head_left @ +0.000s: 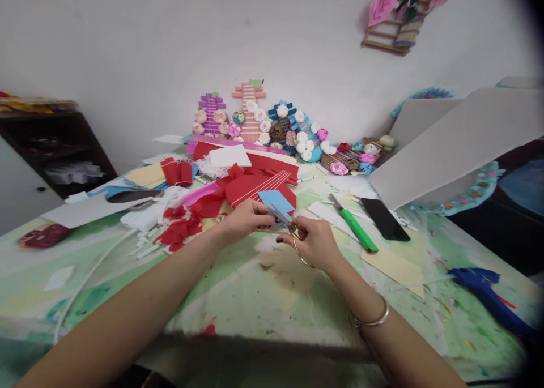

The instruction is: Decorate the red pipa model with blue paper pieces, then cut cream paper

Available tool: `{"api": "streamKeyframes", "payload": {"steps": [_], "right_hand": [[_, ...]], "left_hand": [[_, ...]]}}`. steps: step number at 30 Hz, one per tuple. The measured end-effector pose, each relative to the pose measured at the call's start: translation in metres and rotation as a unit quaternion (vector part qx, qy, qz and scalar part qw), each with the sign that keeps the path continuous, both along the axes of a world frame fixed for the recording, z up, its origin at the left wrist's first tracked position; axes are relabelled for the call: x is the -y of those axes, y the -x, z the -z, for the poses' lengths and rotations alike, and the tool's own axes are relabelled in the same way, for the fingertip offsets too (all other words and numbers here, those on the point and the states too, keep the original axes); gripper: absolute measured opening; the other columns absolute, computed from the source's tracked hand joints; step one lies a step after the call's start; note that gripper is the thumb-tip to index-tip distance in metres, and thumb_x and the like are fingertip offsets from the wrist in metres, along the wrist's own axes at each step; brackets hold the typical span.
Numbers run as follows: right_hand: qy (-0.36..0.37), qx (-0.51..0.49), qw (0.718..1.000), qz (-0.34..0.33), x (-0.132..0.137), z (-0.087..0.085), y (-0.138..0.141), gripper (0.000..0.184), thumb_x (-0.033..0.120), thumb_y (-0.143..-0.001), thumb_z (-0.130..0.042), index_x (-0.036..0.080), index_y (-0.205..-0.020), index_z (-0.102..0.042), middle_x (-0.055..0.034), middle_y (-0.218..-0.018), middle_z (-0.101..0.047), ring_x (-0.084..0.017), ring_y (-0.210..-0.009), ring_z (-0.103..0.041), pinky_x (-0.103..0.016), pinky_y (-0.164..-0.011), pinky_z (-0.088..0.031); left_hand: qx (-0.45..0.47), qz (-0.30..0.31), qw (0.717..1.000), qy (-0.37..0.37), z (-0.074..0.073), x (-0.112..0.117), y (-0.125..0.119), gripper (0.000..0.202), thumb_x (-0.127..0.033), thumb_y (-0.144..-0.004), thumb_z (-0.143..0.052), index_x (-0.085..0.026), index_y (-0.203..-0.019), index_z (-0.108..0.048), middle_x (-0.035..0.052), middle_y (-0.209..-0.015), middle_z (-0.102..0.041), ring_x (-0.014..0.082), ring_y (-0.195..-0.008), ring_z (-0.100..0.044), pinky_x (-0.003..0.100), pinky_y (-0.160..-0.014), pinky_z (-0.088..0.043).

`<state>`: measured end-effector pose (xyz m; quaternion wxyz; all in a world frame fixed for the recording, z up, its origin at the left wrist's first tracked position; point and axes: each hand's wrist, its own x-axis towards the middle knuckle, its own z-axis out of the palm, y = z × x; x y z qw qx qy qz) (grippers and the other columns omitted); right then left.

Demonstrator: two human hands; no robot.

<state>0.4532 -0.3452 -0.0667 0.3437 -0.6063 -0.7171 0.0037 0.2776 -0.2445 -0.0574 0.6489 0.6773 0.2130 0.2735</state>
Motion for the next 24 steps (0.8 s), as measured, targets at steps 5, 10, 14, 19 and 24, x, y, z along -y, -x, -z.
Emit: {"api": "streamKeyframes", "payload": {"steps": [5,10,14,19,24], "right_hand": [[-0.011,-0.007,1.0,0.0,-0.0005,0.0002,-0.0007,0.043,0.061,-0.073,-0.065,0.018,-0.069,-0.063,0.002,-0.053,-0.053,-0.011,-0.049,-0.044,-0.022,-0.053,-0.027],[-0.015,-0.01,1.0,0.002,-0.0008,-0.0004,-0.0019,0.046,0.064,-0.072,-0.064,0.018,-0.067,-0.063,0.0019,-0.051,-0.052,-0.011,-0.048,-0.043,-0.022,-0.052,-0.028],[-0.018,-0.023,1.0,0.002,-0.0007,-0.0004,-0.0031,0.045,0.063,-0.071,-0.066,0.018,-0.065,-0.063,0.0021,-0.051,-0.053,-0.01,-0.048,-0.043,-0.022,-0.051,-0.028],[-0.021,-0.034,0.999,0.006,-0.0005,-0.0011,-0.0038,0.047,0.064,-0.07,-0.065,0.018,-0.065,-0.063,0.0016,-0.051,-0.054,-0.01,-0.048,-0.042,-0.022,-0.051,-0.028],[-0.018,-0.041,0.999,0.01,0.0003,-0.0027,-0.0038,0.049,0.066,-0.07,-0.065,0.017,-0.065,-0.064,0.0013,-0.05,-0.054,-0.01,-0.047,-0.041,-0.022,-0.05,-0.027]], "left_hand": [[-0.003,-0.003,1.0,0.001,0.0003,0.0001,-0.0001,0.018,-0.021,-0.065,-0.069,-0.013,-0.079,-0.076,0.0019,-0.063,-0.063,0.0077,-0.054,-0.044,0.023,-0.055,-0.033],[-0.008,-0.011,1.0,-0.001,0.0003,0.0001,-0.0003,0.018,-0.024,-0.064,-0.072,-0.012,-0.077,-0.075,0.0013,-0.06,-0.061,0.0076,-0.053,-0.044,0.023,-0.053,-0.032],[-0.01,-0.009,1.0,-0.003,-0.0008,0.0003,0.0003,0.018,-0.026,-0.066,-0.073,-0.012,-0.077,-0.076,0.0009,-0.058,-0.06,0.0073,-0.052,-0.044,0.022,-0.053,-0.033],[-0.003,-0.012,1.0,0.02,-0.003,0.0016,0.0011,0.018,-0.024,-0.065,-0.074,-0.013,-0.078,-0.076,0.0039,-0.068,-0.067,0.0095,-0.058,-0.053,0.023,-0.057,-0.04],[-0.008,-0.019,0.999,0.032,-0.0046,0.002,0.0006,0.019,-0.025,-0.064,-0.075,-0.014,-0.079,-0.076,0.0066,-0.077,-0.071,0.0123,-0.065,-0.06,0.024,-0.063,-0.045]]}}
